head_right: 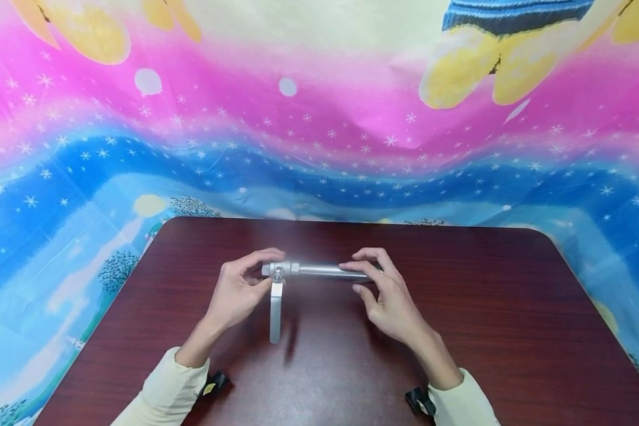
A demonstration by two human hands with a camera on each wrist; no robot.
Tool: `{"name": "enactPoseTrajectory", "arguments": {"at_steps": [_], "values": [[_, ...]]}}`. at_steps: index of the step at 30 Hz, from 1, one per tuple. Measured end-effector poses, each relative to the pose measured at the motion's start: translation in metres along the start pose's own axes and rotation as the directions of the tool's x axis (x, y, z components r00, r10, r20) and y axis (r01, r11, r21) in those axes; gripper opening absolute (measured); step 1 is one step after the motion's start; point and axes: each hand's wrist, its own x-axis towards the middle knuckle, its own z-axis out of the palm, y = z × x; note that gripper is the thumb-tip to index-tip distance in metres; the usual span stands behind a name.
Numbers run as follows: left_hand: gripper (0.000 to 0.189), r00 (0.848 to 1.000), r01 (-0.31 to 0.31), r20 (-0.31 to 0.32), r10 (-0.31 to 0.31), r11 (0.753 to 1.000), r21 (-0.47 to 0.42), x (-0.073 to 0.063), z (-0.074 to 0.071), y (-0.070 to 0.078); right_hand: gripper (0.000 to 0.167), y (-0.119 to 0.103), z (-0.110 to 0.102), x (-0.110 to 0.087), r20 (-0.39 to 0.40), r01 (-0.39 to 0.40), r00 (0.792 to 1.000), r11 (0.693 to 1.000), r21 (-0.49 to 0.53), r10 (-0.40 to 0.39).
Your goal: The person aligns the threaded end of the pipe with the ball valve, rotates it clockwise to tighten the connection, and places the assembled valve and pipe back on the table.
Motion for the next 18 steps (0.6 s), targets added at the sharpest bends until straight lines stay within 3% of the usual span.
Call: {"name": "enactPoseTrajectory", "arguments": {"at_steps": [18], "values": [[0.044, 1.000, 0.011, 0.005, -0.011, 1.000, -0.009, 0.0005, -0.0012, 0.0007, 0.053, -0.0008, -0.0040, 0.0011, 0.006, -0.011, 1.000, 0.998, 0.056, 0.011]]}}
